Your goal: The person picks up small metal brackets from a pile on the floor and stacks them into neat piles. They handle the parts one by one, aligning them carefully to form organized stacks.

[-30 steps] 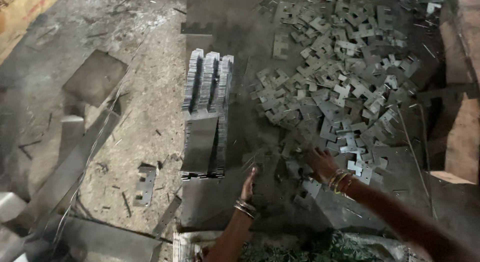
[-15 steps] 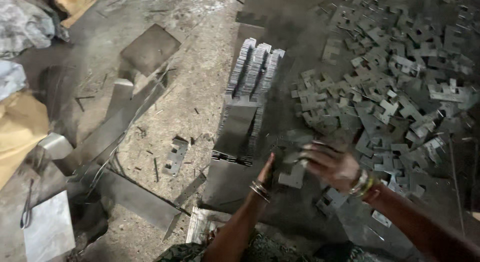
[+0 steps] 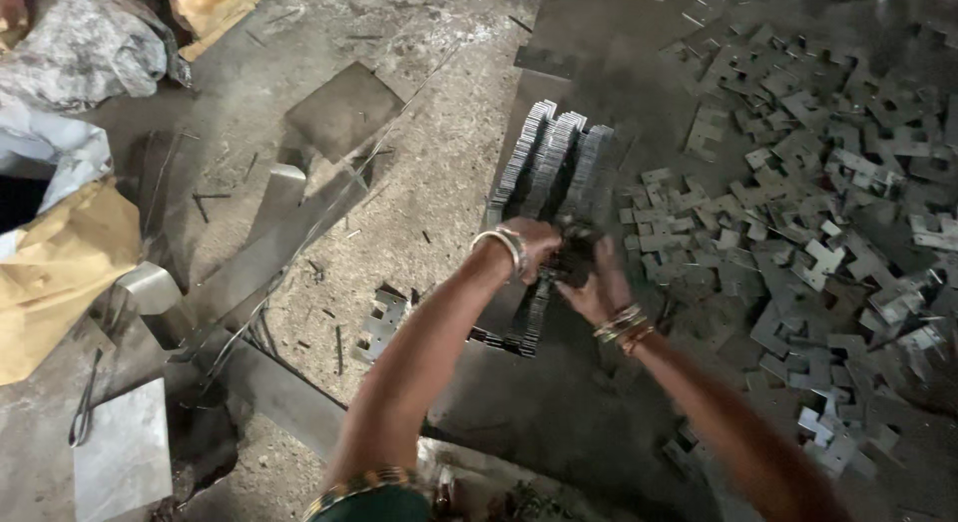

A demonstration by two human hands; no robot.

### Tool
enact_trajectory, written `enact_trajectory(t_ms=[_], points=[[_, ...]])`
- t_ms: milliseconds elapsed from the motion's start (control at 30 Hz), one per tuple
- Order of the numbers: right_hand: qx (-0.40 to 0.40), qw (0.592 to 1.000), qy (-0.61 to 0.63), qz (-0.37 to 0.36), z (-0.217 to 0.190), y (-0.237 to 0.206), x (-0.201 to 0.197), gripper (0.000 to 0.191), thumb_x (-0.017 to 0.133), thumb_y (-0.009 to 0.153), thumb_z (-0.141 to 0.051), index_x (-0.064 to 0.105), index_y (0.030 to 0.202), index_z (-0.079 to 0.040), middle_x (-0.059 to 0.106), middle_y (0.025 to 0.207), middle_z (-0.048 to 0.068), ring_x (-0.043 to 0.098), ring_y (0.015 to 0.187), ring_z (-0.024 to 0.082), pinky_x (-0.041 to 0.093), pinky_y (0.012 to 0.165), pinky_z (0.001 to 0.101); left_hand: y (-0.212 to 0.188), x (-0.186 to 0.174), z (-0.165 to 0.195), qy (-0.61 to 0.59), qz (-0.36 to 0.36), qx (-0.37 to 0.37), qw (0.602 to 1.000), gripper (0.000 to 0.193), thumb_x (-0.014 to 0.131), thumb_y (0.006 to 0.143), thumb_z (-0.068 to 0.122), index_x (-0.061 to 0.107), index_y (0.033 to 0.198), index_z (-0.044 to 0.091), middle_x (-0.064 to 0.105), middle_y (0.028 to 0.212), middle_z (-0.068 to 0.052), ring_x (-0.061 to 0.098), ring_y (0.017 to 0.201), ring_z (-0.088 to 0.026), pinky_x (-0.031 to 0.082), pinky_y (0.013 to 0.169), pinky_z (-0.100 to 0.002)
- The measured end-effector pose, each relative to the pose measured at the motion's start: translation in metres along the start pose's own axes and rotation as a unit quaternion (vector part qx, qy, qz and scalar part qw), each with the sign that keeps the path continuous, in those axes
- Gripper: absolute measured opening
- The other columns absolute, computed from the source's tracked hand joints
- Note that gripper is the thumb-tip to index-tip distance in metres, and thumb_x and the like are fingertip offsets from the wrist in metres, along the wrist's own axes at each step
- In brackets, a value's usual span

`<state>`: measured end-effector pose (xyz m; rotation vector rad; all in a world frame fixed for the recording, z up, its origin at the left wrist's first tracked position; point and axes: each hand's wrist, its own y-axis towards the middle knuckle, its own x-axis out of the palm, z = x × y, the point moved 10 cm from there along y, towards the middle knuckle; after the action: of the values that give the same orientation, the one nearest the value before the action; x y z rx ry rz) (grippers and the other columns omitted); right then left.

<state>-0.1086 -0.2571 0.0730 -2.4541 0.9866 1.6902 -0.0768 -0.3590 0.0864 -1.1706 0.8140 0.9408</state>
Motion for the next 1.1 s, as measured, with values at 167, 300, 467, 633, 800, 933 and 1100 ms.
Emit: enact_trajectory(t_ms=[167,300,467,633,800,933,1100], points=[[-0.018,1.000,-0.005,0.007,-0.020,0.002,0.022,0.071,0.087,0.079,-0.029,0.055,0.139,-0.010,0.055,0.143,0.019,0.050,0.135,0.045,0.045,0.112,0.0514,-0.011,0.003,-0.021,0.082,0.030,-0.044,0.995,0.082,0.095,0.065,0.031,0.058,0.135,0.012,0.064,0.130,-0.012,0.061,0.123,-0.029,0.054,0.100,-0.038],[0.153,0.986,0.059,0.038,0.016,0.010,0.019,0.083,0.083,0.074,-0.025,0.045,0.144,-0.001,0.056,0.137,0.026,0.057,0.122,0.045,0.053,0.100,0.0506,-0.063,-0.005,-0.071,-0.087,0.201,-0.169,0.961,0.123,0.101,0.056,0.036,0.025,0.151,0.016,0.043,0.148,-0.017,0.042,0.136,-0.032,0.044,0.105,-0.040],[0.362,0.920,0.133,-0.078,0.038,-0.007,0.068,0.084,0.048,0.099,-0.011,0.010,0.174,-0.004,0.067,0.116,0.029,0.068,0.093,0.041,0.056,0.077,0.0502,-0.099,0.031,-0.115,-0.366,0.320,-0.293,0.824,0.143,0.099,0.058,0.037,0.005,0.163,0.020,0.032,0.164,-0.012,0.043,0.142,-0.033,0.046,0.107,-0.035],[0.253,0.960,0.057,-0.104,0.015,-0.007,0.078,0.090,0.061,0.092,-0.009,0.004,0.162,0.002,0.064,0.101,0.026,0.063,0.077,0.036,0.054,0.065,0.0474,-0.087,0.067,-0.097,-0.405,0.257,-0.262,0.837,0.140,0.091,0.060,0.030,0.000,0.166,0.023,0.020,0.171,-0.006,0.060,0.127,-0.029,0.060,0.086,-0.029],[0.183,0.980,0.035,-0.067,0.010,0.000,0.069,0.090,0.059,0.091,-0.003,0.004,0.163,0.003,0.061,0.078,0.020,0.056,0.060,0.030,0.049,0.051,0.0461,-0.082,0.060,-0.098,-0.363,0.267,-0.244,0.859,0.135,0.093,0.069,0.032,-0.005,0.161,0.016,0.010,0.175,-0.005,0.068,0.106,-0.023,0.057,0.071,-0.029],[0.368,0.882,0.293,-0.020,0.042,-0.010,0.083,0.085,0.066,0.089,-0.010,0.022,0.162,0.000,0.049,0.073,0.006,0.046,0.056,0.020,0.040,0.043,0.0365,-0.089,0.045,-0.104,-0.316,0.361,-0.249,0.841,0.134,0.091,0.063,0.021,0.005,0.166,0.016,0.037,0.159,-0.012,0.065,0.120,-0.023,0.059,0.075,-0.024],[0.190,0.971,0.142,-0.013,0.008,0.013,0.065,0.081,0.062,0.095,-0.015,0.020,0.163,-0.002,0.048,0.089,0.007,0.049,0.067,0.021,0.045,0.052,0.0352,-0.082,0.041,-0.084,-0.326,0.379,-0.139,0.854,0.138,0.093,0.062,0.003,0.009,0.171,0.010,0.048,0.152,-0.018,0.065,0.118,-0.036,0.056,0.098,-0.033]])
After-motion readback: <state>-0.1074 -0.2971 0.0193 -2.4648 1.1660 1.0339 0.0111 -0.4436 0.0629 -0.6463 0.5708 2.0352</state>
